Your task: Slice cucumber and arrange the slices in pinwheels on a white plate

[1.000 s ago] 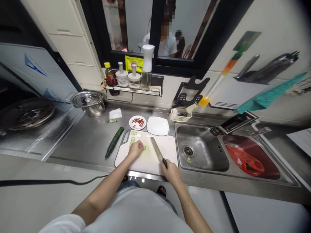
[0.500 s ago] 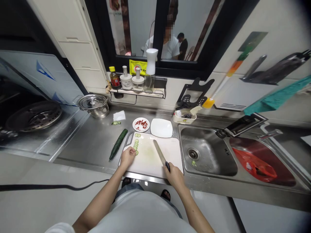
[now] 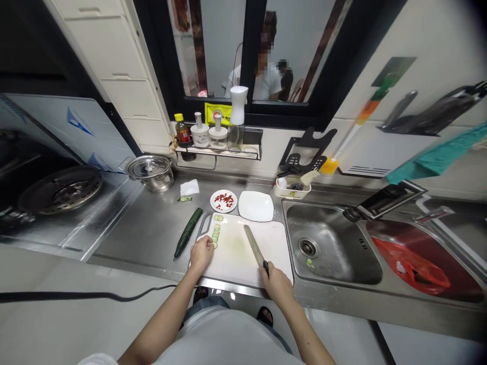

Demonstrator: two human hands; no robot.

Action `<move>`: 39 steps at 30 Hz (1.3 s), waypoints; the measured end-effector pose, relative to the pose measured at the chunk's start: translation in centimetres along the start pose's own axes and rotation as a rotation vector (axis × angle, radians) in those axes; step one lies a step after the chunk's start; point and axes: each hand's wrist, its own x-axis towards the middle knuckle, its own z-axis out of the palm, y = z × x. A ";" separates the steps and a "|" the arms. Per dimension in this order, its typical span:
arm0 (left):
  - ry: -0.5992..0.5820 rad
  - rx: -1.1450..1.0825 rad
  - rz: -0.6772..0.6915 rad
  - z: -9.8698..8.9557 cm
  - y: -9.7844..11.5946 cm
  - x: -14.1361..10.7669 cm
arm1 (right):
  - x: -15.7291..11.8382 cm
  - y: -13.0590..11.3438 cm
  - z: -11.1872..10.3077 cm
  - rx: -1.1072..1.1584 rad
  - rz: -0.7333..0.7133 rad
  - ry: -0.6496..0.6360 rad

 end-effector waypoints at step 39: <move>-0.019 0.035 0.017 0.0 8.0 7.1 | 0.7 -0.1 0.3 0.030 -0.013 0.005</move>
